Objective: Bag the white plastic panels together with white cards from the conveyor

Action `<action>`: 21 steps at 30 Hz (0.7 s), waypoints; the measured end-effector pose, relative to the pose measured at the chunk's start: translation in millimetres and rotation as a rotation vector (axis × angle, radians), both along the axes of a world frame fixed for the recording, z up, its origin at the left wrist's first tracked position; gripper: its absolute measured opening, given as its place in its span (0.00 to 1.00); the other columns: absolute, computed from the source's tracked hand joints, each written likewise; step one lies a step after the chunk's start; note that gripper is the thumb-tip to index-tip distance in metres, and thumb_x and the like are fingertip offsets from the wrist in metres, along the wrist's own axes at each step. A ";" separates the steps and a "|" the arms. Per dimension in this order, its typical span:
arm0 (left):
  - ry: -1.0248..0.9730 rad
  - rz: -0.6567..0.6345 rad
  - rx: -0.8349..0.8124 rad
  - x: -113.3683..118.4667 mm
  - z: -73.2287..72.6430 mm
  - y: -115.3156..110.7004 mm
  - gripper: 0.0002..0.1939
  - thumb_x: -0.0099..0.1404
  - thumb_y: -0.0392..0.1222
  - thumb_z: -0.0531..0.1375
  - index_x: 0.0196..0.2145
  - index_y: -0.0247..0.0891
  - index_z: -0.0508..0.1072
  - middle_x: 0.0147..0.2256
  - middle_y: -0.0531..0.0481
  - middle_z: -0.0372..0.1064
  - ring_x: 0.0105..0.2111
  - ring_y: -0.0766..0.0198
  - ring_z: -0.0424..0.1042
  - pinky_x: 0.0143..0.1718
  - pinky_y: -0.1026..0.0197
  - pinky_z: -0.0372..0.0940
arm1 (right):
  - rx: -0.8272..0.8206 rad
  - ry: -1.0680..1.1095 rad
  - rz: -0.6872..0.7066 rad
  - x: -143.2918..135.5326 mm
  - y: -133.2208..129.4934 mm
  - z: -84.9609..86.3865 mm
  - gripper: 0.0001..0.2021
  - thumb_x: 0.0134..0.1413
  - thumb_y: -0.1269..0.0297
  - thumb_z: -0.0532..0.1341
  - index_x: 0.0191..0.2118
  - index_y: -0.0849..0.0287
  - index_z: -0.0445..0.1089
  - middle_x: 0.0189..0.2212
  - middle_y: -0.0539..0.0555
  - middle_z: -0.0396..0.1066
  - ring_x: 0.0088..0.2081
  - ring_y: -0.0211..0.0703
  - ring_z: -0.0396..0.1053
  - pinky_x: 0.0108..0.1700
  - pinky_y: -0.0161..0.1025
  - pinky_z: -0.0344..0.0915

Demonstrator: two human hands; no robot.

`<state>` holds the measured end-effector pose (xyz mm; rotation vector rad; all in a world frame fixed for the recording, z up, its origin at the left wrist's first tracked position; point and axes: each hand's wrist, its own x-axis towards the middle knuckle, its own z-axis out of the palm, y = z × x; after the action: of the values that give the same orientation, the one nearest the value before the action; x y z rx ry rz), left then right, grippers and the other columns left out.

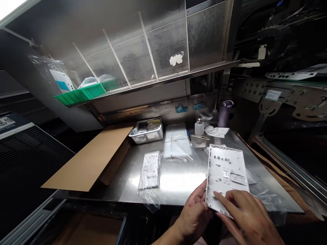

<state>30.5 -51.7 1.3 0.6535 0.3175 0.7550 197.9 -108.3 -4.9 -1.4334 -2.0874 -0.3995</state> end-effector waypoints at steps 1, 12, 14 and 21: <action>-0.007 -0.003 -0.009 -0.3 -0.8 0.0 0.34 0.59 0.30 0.58 0.64 0.38 0.59 0.58 0.40 0.65 0.58 0.51 0.64 0.56 0.55 0.60 | -0.004 0.005 -0.004 0.1 0.0 0.0 0.19 0.60 0.63 0.59 0.56 0.60 0.67 0.37 0.56 0.65 0.39 0.44 0.65 0.41 0.43 0.63; -0.062 -0.039 0.040 -3.2 2.3 2.6 0.32 0.62 0.30 0.55 0.64 0.37 0.58 0.60 0.38 0.63 0.61 0.49 0.61 0.62 0.48 0.54 | -0.025 0.029 -0.010 -1.4 0.4 -1.6 0.20 0.60 0.62 0.59 0.58 0.58 0.66 0.39 0.56 0.64 0.41 0.44 0.64 0.40 0.43 0.63; -0.057 -0.034 0.054 -4.0 0.7 3.1 0.30 0.64 0.33 0.55 0.64 0.37 0.58 0.60 0.38 0.62 0.60 0.49 0.61 0.61 0.48 0.54 | -0.013 0.022 -0.004 -1.5 1.1 -1.1 0.21 0.60 0.61 0.60 0.57 0.59 0.66 0.38 0.56 0.64 0.40 0.44 0.64 0.40 0.43 0.64; -0.026 -0.040 0.028 -2.8 -4.2 4.1 0.36 0.58 0.33 0.60 0.64 0.43 0.58 0.59 0.41 0.64 0.59 0.51 0.64 0.57 0.54 0.59 | -0.014 0.033 -0.011 -2.7 5.1 1.6 0.20 0.59 0.60 0.60 0.56 0.56 0.67 0.38 0.56 0.64 0.40 0.44 0.66 0.38 0.41 0.70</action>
<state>27.7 -47.6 -2.9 0.6743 0.2700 0.7307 195.2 -103.1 -3.3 -1.4510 -2.0609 -0.3638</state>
